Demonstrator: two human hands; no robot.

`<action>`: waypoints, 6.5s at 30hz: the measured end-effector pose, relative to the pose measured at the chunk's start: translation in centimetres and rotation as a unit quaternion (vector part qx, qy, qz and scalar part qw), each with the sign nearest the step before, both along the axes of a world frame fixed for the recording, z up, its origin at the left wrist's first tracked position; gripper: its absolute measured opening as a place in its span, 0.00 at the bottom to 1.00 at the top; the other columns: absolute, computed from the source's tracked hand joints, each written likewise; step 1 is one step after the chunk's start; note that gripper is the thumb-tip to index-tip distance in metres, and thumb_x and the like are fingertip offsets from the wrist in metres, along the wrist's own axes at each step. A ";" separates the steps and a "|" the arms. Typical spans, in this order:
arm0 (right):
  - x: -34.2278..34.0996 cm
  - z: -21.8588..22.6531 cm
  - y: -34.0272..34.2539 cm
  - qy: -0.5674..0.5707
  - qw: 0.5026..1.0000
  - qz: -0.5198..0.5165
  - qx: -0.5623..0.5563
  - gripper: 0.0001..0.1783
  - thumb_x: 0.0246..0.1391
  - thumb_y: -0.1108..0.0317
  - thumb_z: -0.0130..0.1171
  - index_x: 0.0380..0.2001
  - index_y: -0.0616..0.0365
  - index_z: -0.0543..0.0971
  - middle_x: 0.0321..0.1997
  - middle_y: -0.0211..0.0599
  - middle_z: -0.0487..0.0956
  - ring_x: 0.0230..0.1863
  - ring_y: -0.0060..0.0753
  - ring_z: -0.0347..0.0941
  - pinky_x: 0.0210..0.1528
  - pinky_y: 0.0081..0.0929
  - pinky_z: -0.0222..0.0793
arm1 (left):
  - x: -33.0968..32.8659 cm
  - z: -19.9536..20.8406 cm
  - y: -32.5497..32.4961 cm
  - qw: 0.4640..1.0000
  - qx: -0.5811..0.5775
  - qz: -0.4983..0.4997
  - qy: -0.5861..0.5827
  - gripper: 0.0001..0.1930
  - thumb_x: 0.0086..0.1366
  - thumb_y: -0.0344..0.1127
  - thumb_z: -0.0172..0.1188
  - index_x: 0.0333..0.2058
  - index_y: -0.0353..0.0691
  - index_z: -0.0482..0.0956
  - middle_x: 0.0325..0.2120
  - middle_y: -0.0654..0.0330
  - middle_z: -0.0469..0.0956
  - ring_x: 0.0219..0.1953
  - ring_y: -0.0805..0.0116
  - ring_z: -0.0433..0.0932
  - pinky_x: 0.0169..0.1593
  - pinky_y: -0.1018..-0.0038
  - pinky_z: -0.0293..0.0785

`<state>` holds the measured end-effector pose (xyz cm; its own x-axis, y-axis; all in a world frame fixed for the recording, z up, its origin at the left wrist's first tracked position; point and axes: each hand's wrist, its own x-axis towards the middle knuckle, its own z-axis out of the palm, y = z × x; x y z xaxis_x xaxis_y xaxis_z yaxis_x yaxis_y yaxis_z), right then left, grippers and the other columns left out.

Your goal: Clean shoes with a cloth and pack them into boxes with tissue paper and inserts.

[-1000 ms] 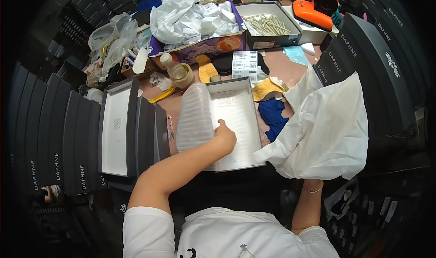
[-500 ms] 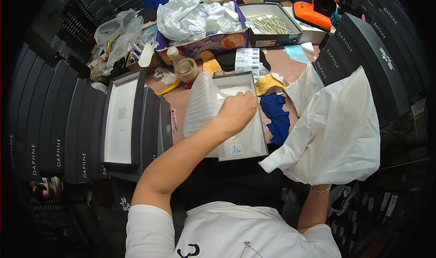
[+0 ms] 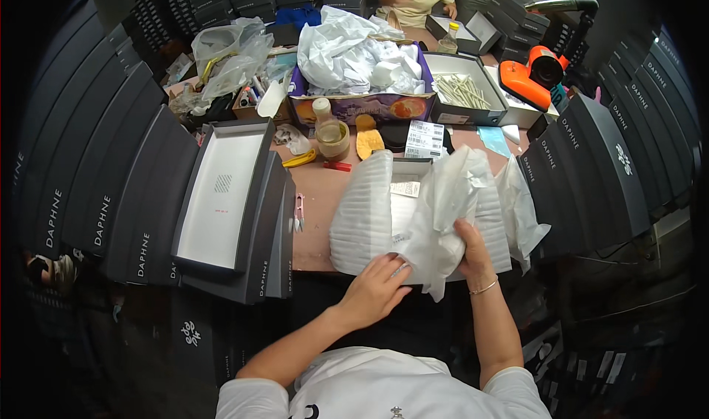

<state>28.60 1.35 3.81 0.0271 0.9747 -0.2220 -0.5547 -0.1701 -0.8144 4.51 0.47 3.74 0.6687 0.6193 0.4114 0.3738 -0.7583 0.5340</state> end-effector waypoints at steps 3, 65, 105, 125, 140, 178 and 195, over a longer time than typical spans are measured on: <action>-0.3 -0.1 0.2 -0.007 0.999 -0.053 -0.003 0.38 0.55 0.57 0.60 0.62 0.65 0.59 0.57 0.43 0.71 0.57 0.36 0.69 0.57 0.34 0.69 | -5.1 -0.8 -4.0 0.876 -0.437 0.191 -0.072 0.21 0.63 0.41 0.62 0.50 0.31 0.74 0.46 0.52 0.76 0.52 0.63 0.74 0.52 0.67 0.72; 13.5 15.7 6.7 -0.756 0.571 -0.145 0.284 0.10 0.51 0.74 0.56 0.38 0.55 0.78 0.35 0.47 0.79 0.39 0.50 0.78 0.41 0.38 0.73 | 12.9 -3.0 10.6 0.703 -0.637 -0.027 -0.316 0.40 0.67 0.66 0.41 0.67 0.41 0.53 0.63 0.43 0.59 0.62 0.49 0.64 0.62 0.52 0.62; -5.1 -1.3 -3.5 -0.668 0.731 0.123 0.068 0.27 0.50 0.63 0.66 0.50 0.65 0.71 0.28 0.55 0.78 0.29 0.56 0.76 0.32 0.41 0.72 | 9.4 -9.5 7.7 0.845 -0.451 0.219 -0.189 0.34 0.62 0.44 0.58 0.58 0.24 0.59 0.59 0.37 0.60 0.63 0.51 0.60 0.63 0.65 0.57; -7.4 6.6 9.9 -0.798 0.527 0.279 0.087 0.26 0.45 0.71 0.59 0.52 0.59 0.75 0.53 0.52 0.73 0.51 0.52 0.71 0.53 0.39 0.69 | -1.1 -5.0 1.7 0.975 -0.095 0.045 0.194 0.32 0.66 0.54 0.50 0.63 0.41 0.62 0.66 0.52 0.54 0.70 0.58 0.48 0.65 0.38 0.46; -15.7 11.2 9.9 -0.537 0.598 -0.009 0.595 0.33 0.34 0.63 0.72 0.48 0.55 0.72 0.36 0.40 0.75 0.35 0.46 0.75 0.36 0.38 0.72 | -1.0 -6.8 2.1 0.988 -0.054 0.101 0.105 0.31 0.62 0.47 0.59 0.58 0.35 0.66 0.63 0.48 0.59 0.66 0.51 0.56 0.64 0.44 0.51; 11.4 24.5 -12.7 -0.510 0.689 -0.402 0.323 0.30 0.57 0.50 0.60 0.56 0.58 0.69 0.50 0.37 0.75 0.49 0.31 0.71 0.52 0.31 0.68 | 21.1 21.6 5.1 0.662 -0.483 -0.286 -0.497 0.30 0.67 0.54 0.50 0.60 0.41 0.59 0.53 0.58 0.67 0.53 0.67 0.68 0.57 0.67 0.67; 1.0 1.1 -4.3 -0.188 0.953 -0.162 0.173 0.12 0.63 0.69 0.47 0.47 0.59 0.74 0.43 0.35 0.77 0.40 0.24 0.73 0.45 0.27 0.71 | -27.3 8.9 6.5 0.838 -0.066 0.408 0.355 0.29 0.68 0.54 0.48 0.50 0.31 0.76 0.45 0.38 0.77 0.49 0.39 0.73 0.54 0.57 0.69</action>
